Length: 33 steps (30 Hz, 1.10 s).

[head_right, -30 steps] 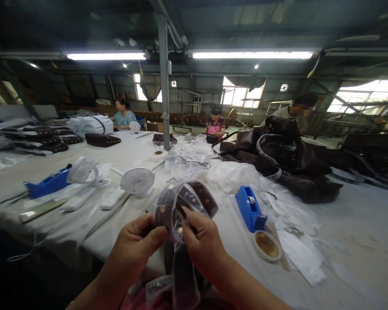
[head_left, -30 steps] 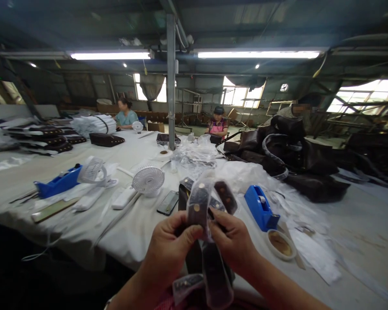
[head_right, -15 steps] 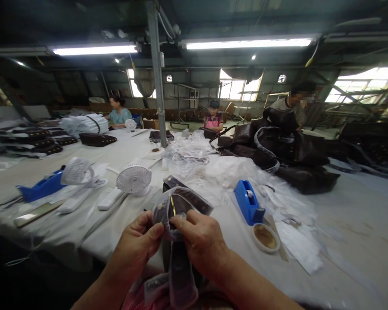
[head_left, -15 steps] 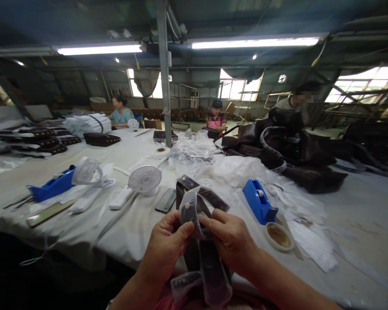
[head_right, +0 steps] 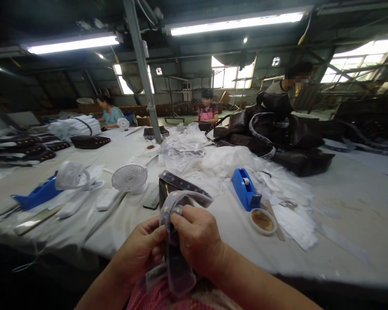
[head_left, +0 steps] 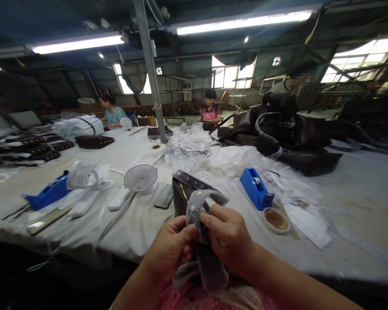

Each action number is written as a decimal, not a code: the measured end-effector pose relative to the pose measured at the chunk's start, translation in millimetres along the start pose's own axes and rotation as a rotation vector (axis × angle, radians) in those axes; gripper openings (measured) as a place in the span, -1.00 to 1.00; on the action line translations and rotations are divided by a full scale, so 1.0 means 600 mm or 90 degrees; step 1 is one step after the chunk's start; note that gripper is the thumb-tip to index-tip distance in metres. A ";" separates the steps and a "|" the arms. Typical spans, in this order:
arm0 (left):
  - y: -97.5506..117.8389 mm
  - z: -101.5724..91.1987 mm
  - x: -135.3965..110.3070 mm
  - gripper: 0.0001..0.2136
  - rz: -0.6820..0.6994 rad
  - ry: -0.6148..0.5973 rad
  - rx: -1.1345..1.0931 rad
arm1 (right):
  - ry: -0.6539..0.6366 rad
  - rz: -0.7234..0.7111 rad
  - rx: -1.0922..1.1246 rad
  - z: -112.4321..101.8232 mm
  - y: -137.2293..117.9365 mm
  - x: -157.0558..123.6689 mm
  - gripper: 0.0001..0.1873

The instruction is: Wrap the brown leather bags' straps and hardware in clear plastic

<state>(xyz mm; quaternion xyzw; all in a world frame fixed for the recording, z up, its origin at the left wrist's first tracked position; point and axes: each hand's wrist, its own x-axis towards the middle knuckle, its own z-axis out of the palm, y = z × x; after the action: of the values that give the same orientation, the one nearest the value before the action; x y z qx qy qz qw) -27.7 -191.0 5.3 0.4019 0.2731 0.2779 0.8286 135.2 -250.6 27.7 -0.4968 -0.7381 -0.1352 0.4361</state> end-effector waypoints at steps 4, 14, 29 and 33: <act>-0.002 0.011 0.002 -0.67 0.003 0.017 0.002 | 0.011 -0.046 -0.025 -0.003 0.000 0.002 -0.64; 0.006 0.008 -0.004 -0.80 0.241 0.136 0.180 | -0.026 0.246 0.274 -0.032 0.022 -0.025 -0.67; 0.000 0.019 -0.020 -0.85 0.455 0.083 0.498 | -0.037 0.410 0.483 -0.027 -0.025 0.002 -0.89; 0.024 0.006 -0.019 -0.59 0.165 -0.050 0.199 | -0.093 0.144 0.401 -0.026 -0.011 -0.002 -0.88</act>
<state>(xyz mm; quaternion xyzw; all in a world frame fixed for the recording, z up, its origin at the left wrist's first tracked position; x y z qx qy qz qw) -36.5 -192.9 21.4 0.5680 0.2265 0.3201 0.7236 137.9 -263.9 37.5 -0.4249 -0.7130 0.1846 0.5264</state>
